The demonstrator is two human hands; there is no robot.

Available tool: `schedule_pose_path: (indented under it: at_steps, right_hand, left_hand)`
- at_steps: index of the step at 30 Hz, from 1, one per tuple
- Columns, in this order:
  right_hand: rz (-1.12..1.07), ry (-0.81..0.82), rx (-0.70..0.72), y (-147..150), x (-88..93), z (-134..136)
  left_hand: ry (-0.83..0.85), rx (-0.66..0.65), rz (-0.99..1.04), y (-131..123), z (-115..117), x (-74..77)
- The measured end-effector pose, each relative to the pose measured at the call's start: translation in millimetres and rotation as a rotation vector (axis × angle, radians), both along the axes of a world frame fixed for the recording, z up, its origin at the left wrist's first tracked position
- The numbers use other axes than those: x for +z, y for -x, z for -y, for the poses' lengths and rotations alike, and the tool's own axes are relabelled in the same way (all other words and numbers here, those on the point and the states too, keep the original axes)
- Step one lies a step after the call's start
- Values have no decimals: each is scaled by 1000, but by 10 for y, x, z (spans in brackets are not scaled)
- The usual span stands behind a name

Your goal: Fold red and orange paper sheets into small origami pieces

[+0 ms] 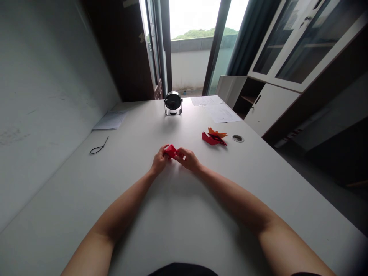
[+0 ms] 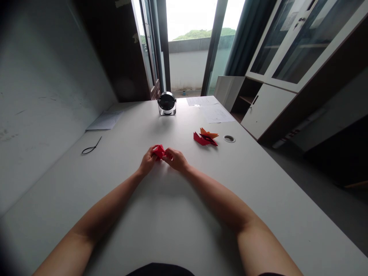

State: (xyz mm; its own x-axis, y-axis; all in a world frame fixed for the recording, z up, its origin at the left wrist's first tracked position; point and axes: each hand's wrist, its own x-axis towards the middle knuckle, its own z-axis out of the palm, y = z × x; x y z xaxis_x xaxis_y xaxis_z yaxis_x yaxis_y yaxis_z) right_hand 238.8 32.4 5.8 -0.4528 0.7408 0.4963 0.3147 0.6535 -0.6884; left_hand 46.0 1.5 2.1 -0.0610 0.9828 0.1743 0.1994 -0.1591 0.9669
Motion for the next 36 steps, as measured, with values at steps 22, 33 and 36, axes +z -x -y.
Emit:
schedule_pose_path:
  at_steps: [22, 33, 36]
  right_hand:
    - [6, -171, 4, 16, 146, 102]
    - [-117, 148, -63, 49, -45, -77]
    - [-155, 235, -76, 42, -66, -94]
  left_hand:
    - [-190, 94, -676, 66, 91, 72]
    - [-158, -18, -226, 9, 39, 8]
    - [-114, -48, -103, -25, 38, -19]
